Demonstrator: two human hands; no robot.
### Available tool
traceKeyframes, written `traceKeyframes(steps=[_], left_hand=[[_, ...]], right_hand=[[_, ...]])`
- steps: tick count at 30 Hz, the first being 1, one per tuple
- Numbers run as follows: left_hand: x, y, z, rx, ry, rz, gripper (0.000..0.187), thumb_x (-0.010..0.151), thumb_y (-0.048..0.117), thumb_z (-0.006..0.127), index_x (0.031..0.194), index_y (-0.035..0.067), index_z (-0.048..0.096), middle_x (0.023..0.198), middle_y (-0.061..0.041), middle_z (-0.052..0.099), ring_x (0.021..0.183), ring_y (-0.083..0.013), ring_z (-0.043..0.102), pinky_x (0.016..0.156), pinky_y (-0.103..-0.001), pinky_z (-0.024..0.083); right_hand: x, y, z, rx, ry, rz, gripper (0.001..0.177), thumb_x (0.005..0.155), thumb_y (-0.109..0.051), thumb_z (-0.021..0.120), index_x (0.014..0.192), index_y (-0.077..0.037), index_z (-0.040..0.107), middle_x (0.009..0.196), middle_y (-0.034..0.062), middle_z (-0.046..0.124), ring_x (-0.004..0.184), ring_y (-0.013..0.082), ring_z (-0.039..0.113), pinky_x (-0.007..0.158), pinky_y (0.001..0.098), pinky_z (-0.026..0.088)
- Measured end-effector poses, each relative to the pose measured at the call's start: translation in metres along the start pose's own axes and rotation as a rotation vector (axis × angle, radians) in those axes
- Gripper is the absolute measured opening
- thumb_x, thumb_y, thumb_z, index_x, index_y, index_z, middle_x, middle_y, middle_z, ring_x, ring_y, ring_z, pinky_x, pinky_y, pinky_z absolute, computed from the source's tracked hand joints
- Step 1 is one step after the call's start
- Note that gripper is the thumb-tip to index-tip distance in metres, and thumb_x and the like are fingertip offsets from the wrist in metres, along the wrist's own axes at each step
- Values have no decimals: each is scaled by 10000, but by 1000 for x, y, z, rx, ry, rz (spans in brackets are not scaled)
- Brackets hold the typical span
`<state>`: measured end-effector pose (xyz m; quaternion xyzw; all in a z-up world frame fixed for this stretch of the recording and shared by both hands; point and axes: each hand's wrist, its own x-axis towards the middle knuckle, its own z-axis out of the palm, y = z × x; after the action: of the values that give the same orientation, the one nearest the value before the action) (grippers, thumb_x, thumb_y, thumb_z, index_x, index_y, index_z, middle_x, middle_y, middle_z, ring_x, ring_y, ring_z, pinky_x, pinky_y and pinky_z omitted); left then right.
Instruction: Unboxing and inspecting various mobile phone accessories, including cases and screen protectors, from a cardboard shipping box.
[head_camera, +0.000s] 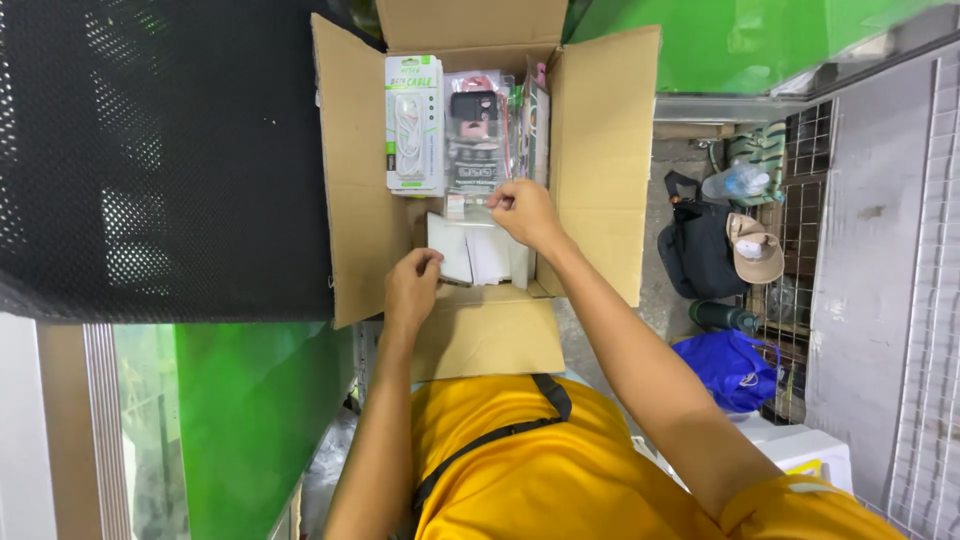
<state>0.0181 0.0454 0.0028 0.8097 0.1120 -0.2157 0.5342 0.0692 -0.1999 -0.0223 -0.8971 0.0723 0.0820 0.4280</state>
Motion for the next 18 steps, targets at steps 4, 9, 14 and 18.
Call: traceKeyframes(steps=[4,9,14,18], left_hand=[[-7,21,4,-3,18,-53,193,974,210,648,1053,69,753,744,-90,718,643,-183,669,612,-337,519],[-20,41,11,-190,18,40,254,981,279,628,1061,76,757,841,-31,733,728,-108,710,576,-292,554],[-33,55,24,-253,-19,-11,385,1010,391,573,1043,50,749,903,-14,738,731,-115,694,574,-296,572],[-52,68,34,-336,-33,-19,434,1011,449,578,1033,45,737,863,-8,693,714,-101,665,560,-293,573]], right_hand=[[-30,-21,-28,19,6,-26,133,777,-81,707,891,-77,777,808,68,661,711,158,644,710,301,545],[-71,-41,-49,39,90,-66,152,823,-49,672,920,-82,784,825,72,619,677,162,607,666,307,519],[-113,-69,-65,53,128,-126,140,829,-32,675,931,-60,767,824,81,601,677,177,612,653,320,518],[-143,-80,-74,20,214,-219,144,837,-15,677,959,-48,744,858,90,599,685,203,612,654,338,515]])
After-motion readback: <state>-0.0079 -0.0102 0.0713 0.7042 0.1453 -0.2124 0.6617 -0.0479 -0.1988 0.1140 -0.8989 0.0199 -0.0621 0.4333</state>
